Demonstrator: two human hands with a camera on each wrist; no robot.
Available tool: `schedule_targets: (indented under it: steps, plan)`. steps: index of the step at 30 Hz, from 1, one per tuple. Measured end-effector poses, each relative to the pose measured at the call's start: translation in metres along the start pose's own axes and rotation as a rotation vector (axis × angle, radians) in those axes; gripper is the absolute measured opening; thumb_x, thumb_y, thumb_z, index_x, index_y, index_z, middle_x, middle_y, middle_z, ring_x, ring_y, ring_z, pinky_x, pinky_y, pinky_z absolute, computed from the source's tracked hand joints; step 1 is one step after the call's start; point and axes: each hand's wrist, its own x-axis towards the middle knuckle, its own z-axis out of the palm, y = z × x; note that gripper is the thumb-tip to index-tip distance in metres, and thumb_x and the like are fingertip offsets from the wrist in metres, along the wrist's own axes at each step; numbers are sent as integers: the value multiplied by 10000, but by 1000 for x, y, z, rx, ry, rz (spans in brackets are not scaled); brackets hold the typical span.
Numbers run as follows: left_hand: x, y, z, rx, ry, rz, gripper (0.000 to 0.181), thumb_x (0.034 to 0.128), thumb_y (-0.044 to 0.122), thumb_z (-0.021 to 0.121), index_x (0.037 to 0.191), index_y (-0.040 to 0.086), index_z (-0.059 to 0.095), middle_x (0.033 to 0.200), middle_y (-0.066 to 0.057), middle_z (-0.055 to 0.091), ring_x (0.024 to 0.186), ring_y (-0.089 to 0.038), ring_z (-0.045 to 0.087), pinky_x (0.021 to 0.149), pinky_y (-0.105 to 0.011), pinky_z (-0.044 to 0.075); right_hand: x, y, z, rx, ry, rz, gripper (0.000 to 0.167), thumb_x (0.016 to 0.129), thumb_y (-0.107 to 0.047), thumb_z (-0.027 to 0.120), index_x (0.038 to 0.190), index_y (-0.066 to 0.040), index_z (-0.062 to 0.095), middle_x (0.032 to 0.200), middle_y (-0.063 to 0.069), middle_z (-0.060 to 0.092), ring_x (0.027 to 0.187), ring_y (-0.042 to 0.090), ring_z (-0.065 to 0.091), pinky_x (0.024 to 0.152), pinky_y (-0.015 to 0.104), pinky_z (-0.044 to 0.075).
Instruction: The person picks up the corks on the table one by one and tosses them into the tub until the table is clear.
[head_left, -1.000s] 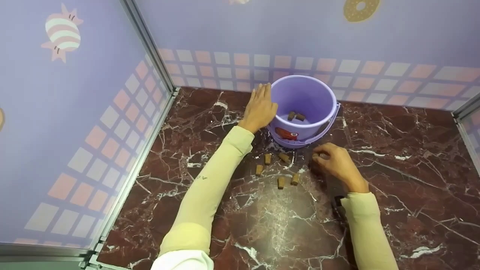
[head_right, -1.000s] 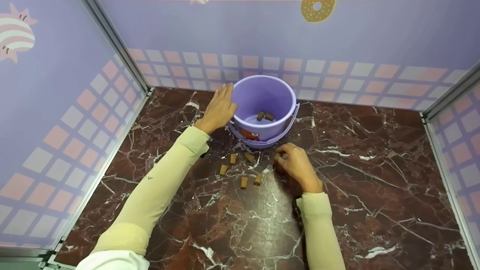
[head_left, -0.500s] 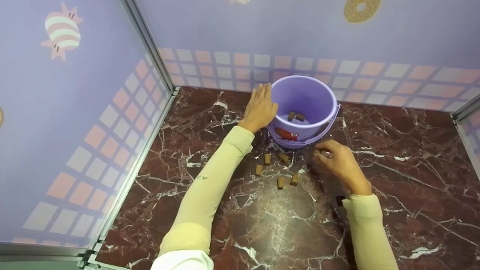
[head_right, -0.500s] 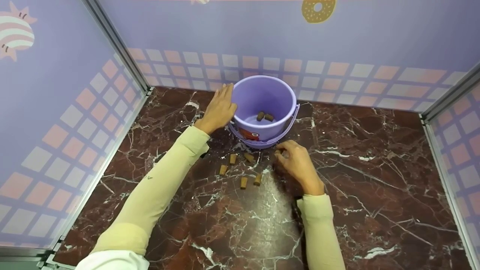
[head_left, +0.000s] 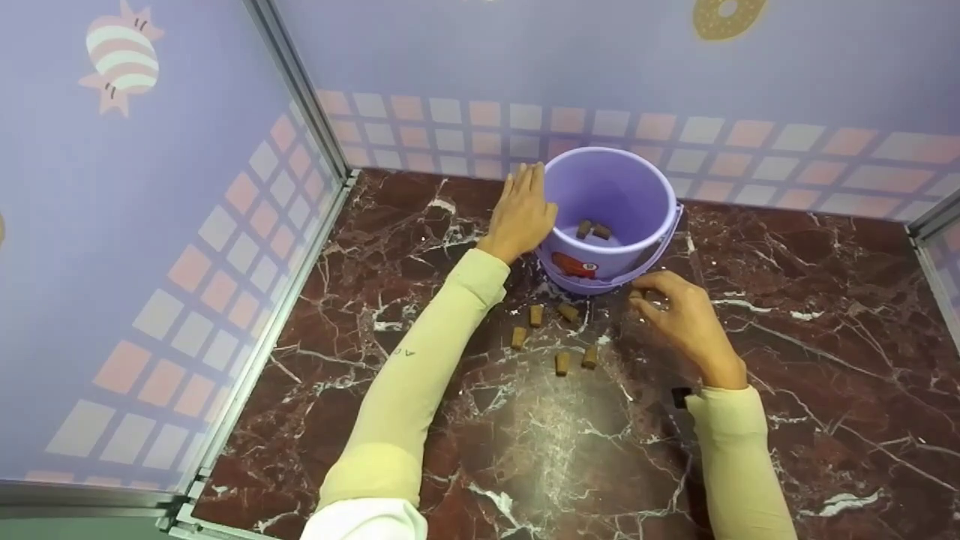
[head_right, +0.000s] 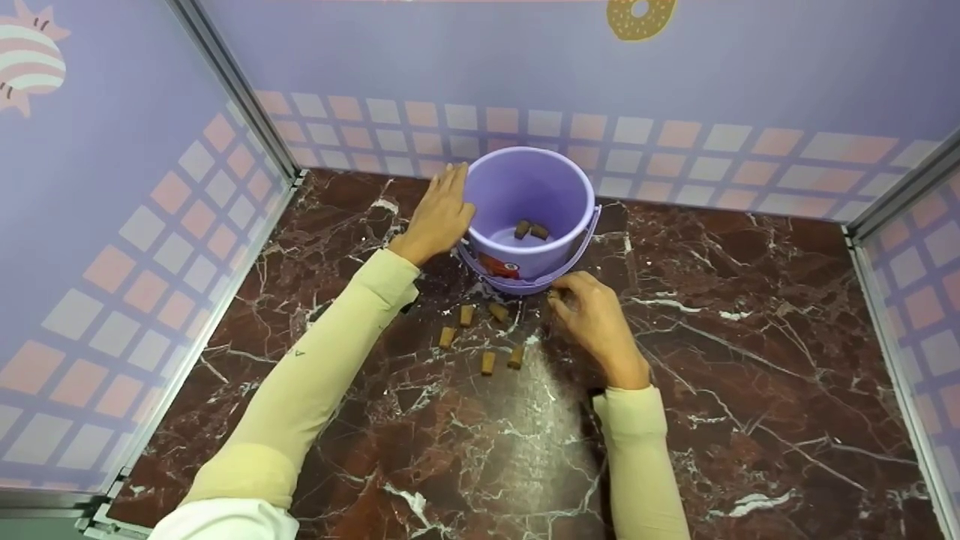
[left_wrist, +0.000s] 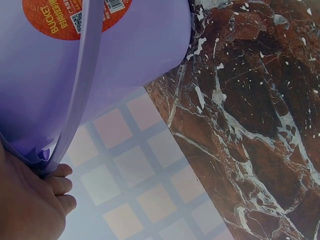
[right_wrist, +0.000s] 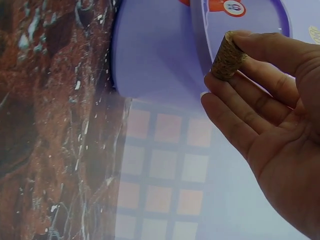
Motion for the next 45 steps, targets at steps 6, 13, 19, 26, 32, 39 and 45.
schedule_targets:
  steps: [6,13,19,26,32,39,45]
  plan:
    - [1,1,0,-16,9,6,696,1106,265,433,1662,-66,177,1730,-207,228,1620,-324,129,1287,-359,-79,2,-6,-6,-3,-3,-1,271,841,78,841,1095,12,774,1089,123,761,1018,334,723,960,505,570]
    - [1,2,0,-19,11,10,697,1107,263,437,1660,-71,176,1729,-214,222,1619,-332,128,1284,-359,-85,7,-12,-12,-23,5,-8,313,824,84,853,1121,41,765,1125,150,757,1031,340,723,960,494,579]
    - [1,3,-1,-7,12,13,694,1106,273,413,1661,-69,172,1729,-213,225,1618,-335,134,1283,-357,-82,9,-17,-16,-22,24,-26,323,829,94,847,1136,51,759,1142,161,755,1046,352,721,973,509,576]
    - [3,3,-1,4,17,19,693,1100,261,424,1658,-72,183,1722,-216,247,1617,-333,143,1289,-353,-72,13,-22,-21,-18,41,-32,338,839,75,851,1163,54,754,1164,175,751,1077,374,714,1022,527,555]
    - [3,2,-1,-7,2,6,703,1107,291,398,1665,-62,158,1732,-208,222,1618,-338,138,1286,-355,-81,18,-31,-25,-8,54,-30,348,846,77,846,1181,30,762,1192,139,754,1098,330,710,1035,400,549]
    - [2,1,0,4,-10,0,706,1107,296,384,1668,-59,146,1738,-199,206,1624,-320,107,1277,-341,-102,22,-38,-30,-6,55,-33,362,840,72,854,1187,28,760,1162,111,756,1021,271,717,933,321,583]
    - [1,0,1,-7,-11,-3,707,1110,290,406,1668,-59,146,1737,-202,202,1624,-317,92,1274,-342,-109,24,-42,-33,5,68,-40,350,846,52,855,1183,19,766,1174,108,758,1079,283,706,1059,365,532]
